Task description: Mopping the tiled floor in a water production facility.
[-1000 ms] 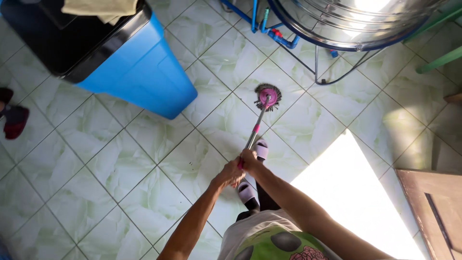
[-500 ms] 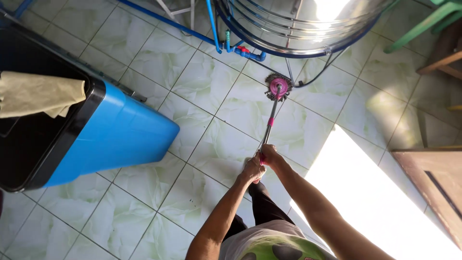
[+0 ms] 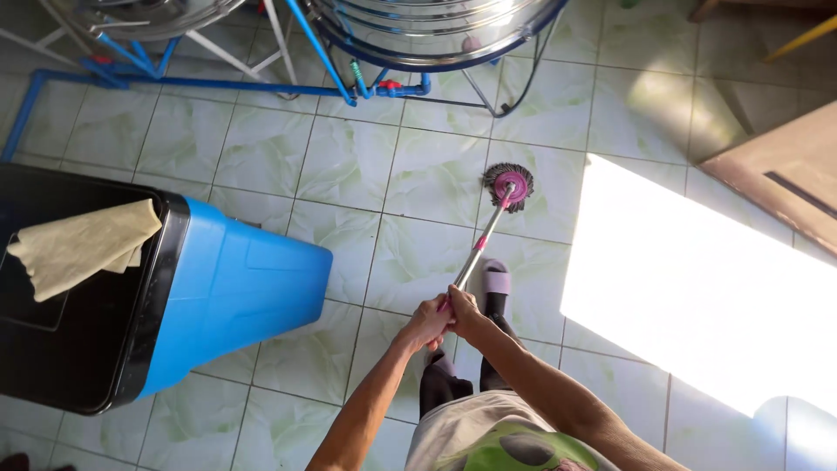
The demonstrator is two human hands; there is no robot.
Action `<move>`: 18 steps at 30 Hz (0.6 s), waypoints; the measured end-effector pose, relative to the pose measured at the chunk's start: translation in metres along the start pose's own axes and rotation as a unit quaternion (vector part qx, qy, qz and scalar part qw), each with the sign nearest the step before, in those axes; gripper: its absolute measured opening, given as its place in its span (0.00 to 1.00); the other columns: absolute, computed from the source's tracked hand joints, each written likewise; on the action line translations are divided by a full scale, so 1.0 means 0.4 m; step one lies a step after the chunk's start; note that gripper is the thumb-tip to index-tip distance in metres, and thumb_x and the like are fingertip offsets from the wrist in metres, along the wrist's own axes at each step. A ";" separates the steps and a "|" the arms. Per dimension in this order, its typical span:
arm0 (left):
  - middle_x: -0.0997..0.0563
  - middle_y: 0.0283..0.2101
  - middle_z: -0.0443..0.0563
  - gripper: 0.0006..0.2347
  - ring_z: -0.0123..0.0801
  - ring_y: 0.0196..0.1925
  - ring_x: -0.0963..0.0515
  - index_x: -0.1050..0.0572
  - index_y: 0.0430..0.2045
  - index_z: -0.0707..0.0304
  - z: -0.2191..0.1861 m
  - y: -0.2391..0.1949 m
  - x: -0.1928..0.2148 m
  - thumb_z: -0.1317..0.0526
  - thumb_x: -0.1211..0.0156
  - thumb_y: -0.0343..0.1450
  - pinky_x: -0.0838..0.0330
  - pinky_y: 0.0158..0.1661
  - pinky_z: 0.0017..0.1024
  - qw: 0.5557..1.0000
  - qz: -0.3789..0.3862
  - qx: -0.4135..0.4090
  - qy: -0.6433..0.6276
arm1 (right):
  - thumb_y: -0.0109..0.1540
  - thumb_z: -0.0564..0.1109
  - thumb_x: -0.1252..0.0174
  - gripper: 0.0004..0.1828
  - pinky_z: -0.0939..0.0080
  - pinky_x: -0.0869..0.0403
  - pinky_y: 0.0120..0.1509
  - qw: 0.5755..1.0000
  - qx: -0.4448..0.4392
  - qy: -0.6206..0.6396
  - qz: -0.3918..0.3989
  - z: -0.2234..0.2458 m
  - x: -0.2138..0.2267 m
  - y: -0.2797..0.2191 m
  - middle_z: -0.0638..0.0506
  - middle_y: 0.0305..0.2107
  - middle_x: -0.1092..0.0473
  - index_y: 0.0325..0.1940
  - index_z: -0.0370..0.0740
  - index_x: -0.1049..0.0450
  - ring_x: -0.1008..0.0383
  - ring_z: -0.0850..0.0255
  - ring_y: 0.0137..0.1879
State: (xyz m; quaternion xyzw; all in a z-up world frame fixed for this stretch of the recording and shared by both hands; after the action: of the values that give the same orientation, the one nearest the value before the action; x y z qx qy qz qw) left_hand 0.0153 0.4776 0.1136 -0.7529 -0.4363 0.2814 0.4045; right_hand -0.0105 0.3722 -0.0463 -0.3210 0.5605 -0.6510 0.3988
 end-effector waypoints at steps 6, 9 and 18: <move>0.20 0.22 0.55 0.17 0.34 0.16 0.24 0.32 0.60 0.60 -0.021 0.275 -0.047 0.53 0.54 0.79 0.29 0.17 0.32 0.995 -0.073 -0.035 0.060 | 0.67 0.68 0.54 0.24 0.49 0.32 0.34 0.993 -0.005 0.096 0.073 0.076 0.062 -0.076 0.52 0.30 0.36 0.44 0.47 0.32 0.34 0.56 0.33; 0.24 0.22 0.54 0.13 0.35 0.16 0.30 0.26 0.41 0.66 -0.152 0.329 -0.119 0.55 0.54 0.77 0.37 0.15 0.37 0.998 -0.035 -0.018 -0.038 | 0.69 0.66 0.50 0.21 0.52 0.31 0.39 0.989 0.054 0.107 0.081 0.167 0.126 -0.051 0.54 0.29 0.38 0.44 0.46 0.34 0.34 0.60 0.35; 0.20 0.26 0.51 0.11 0.32 0.26 0.21 0.20 0.37 0.63 -0.488 0.568 -0.362 0.56 0.44 0.71 0.25 0.27 0.33 0.993 -0.098 -0.064 0.031 | 0.66 0.60 0.51 0.20 0.49 0.30 0.43 0.992 0.109 0.048 -0.037 0.567 0.346 -0.225 0.57 0.37 0.32 0.61 0.59 0.34 0.29 0.62 0.45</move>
State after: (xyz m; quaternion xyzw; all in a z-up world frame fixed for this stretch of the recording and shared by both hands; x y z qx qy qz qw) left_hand 0.1977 0.2122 0.0300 -0.7394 -0.5123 0.1888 0.3941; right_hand 0.1056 0.1478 0.0759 -0.2641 0.4922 -0.7374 0.3798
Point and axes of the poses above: each hand's wrist, its own y-axis towards the middle knuckle, its own x-axis out of the back of the hand, z = x × y, the point moved 5 cm from there along y, towards the middle knuckle
